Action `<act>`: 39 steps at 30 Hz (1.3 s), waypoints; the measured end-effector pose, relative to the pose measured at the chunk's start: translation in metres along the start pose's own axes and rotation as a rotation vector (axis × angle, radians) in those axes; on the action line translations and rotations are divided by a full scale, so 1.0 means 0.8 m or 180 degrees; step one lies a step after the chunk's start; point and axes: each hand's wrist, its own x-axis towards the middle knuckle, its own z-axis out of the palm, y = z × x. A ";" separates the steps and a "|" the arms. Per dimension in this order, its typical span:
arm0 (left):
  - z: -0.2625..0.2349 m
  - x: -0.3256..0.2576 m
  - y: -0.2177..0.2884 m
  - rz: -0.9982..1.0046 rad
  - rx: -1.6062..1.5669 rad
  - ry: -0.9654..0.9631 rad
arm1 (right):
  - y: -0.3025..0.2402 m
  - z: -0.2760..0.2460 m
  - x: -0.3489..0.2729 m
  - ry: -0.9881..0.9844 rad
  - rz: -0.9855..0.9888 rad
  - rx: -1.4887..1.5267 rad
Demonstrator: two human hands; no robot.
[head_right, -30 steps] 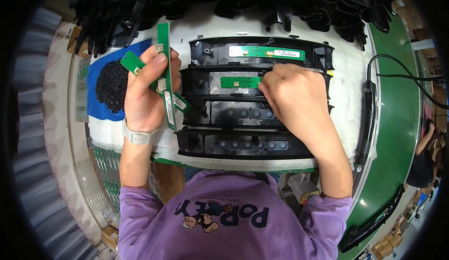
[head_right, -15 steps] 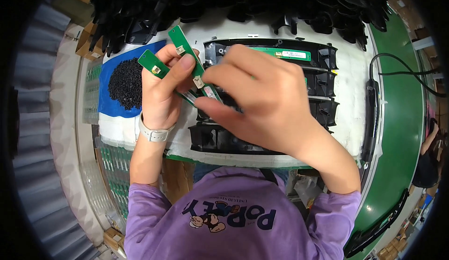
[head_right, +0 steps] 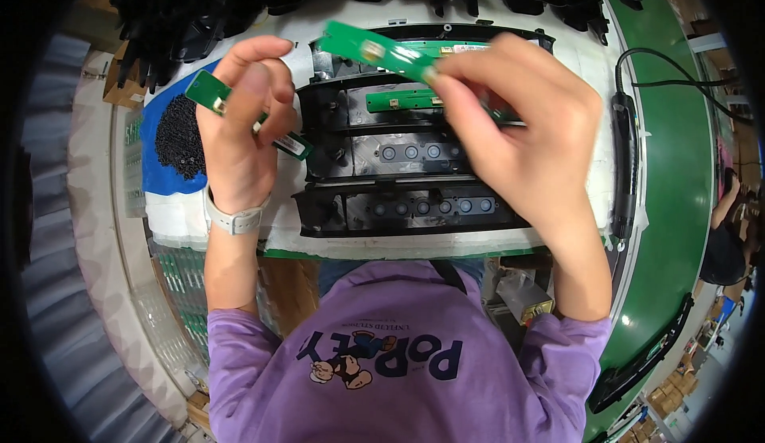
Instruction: The recorder is assembling electronic components by attaching small circuit boards to plastic housings using an electric screwdriver.
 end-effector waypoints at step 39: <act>-0.028 0.014 -0.018 0.0192 -0.2125 -0.0405 | -0.045 0.036 0.002 -0.0431 -0.0532 -0.0336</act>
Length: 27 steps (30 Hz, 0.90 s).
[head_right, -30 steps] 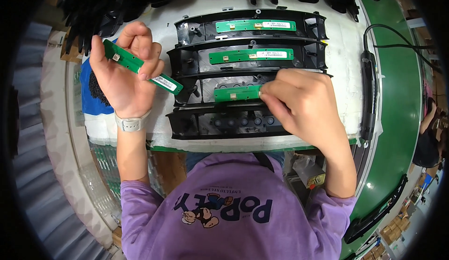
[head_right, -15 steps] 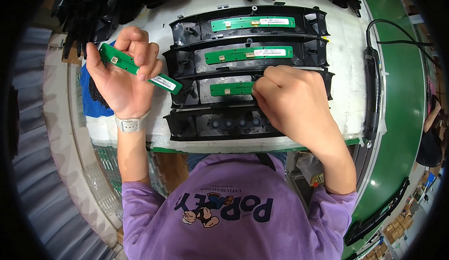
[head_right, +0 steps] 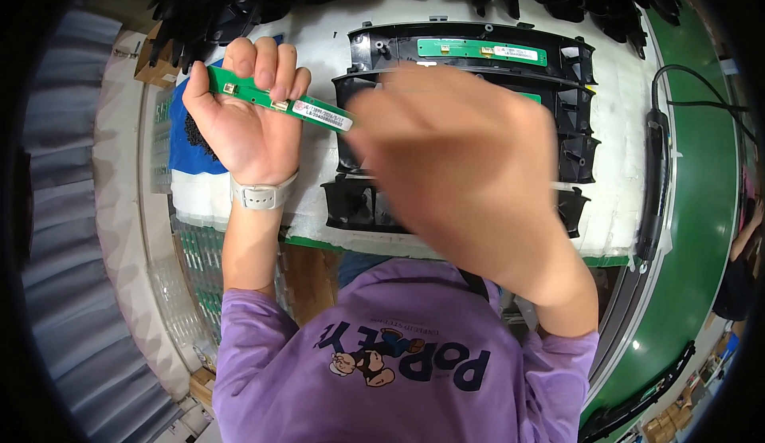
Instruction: The recorder is assembling electronic components by attaching small circuit boards to plastic housings using an electric screwdriver.
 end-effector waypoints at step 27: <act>-0.055 -0.055 0.126 0.1179 0.7960 0.0792 | 0.007 -0.064 -0.090 -0.0454 0.0134 0.0492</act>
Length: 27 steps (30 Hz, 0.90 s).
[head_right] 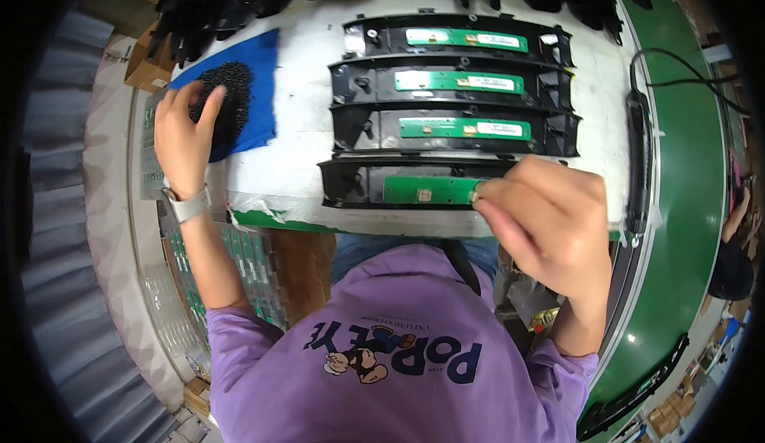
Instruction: The recorder is assembling electronic components by attaching small circuit boards to plastic housings using an electric screwdriver.
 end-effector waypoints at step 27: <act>0.022 0.002 0.024 -0.1439 -0.4432 -0.0795 | 0.007 0.022 -0.029 -0.0074 0.1055 -0.0669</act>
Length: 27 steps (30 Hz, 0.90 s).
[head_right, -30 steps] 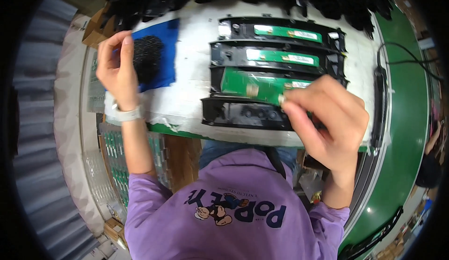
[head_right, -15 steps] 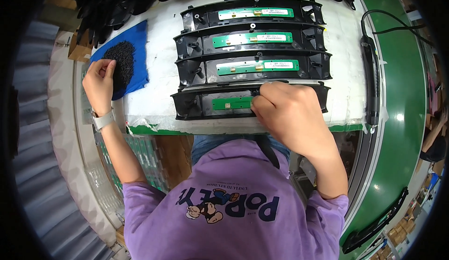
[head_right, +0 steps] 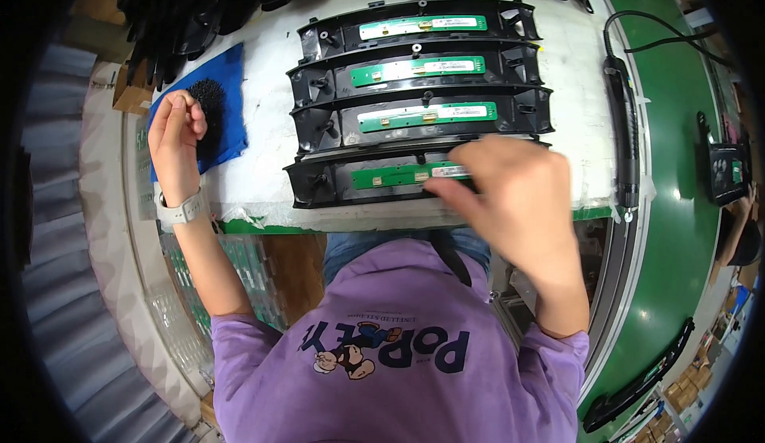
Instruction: The recorder is assembling electronic components by attaching small circuit boards to plastic housings using an electric screwdriver.
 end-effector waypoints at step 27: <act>0.190 0.005 0.038 -0.1134 -0.1666 -0.2119 | 0.069 -0.138 0.060 0.1007 -0.0939 0.4919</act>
